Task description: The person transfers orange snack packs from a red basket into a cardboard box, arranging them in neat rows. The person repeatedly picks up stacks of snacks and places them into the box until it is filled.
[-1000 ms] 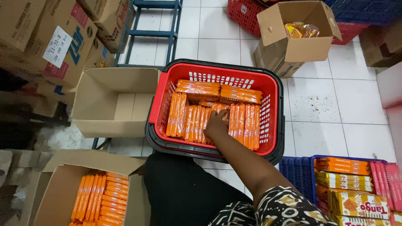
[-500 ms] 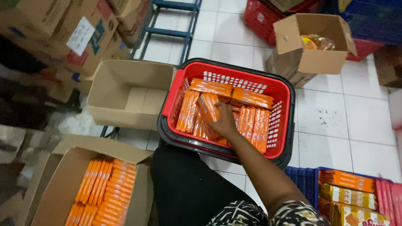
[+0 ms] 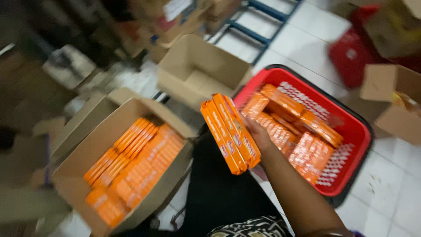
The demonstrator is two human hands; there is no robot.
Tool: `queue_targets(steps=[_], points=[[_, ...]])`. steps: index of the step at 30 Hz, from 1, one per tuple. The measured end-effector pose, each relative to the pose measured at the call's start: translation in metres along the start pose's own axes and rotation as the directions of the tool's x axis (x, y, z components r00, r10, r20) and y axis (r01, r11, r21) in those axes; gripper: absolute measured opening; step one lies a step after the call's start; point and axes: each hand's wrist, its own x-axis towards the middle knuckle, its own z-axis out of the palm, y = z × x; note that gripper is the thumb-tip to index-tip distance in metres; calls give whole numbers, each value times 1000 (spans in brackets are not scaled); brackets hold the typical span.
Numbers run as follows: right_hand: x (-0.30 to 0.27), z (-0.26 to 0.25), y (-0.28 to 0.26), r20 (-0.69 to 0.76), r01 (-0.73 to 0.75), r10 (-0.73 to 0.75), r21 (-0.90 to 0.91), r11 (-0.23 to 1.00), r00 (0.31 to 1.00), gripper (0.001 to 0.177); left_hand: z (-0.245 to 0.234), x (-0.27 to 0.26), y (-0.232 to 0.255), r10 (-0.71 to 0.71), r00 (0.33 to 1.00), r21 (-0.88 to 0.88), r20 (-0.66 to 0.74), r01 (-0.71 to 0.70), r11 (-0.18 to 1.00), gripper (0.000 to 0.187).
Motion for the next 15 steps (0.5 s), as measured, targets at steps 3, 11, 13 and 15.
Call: queue_targets(steps=[3,11,13,15], points=[[15,11,44,-19,-186,186,-15,982,982,53,-11,-27,-23,-118,991,-40,-63,116,992,39],[35,120,126,138,-60,204,-669,741,969,71,-17,-6,-34,-217,955,106,-203,242,965,25],[31,135,152,143,-53,237,-746,663,961,71,-17,-19,-39,-258,947,124,-191,284,951,25],[36,147,171,151,26,183,-833,552,971,71,-17,-8,-40,-214,967,164,-136,235,958,42]])
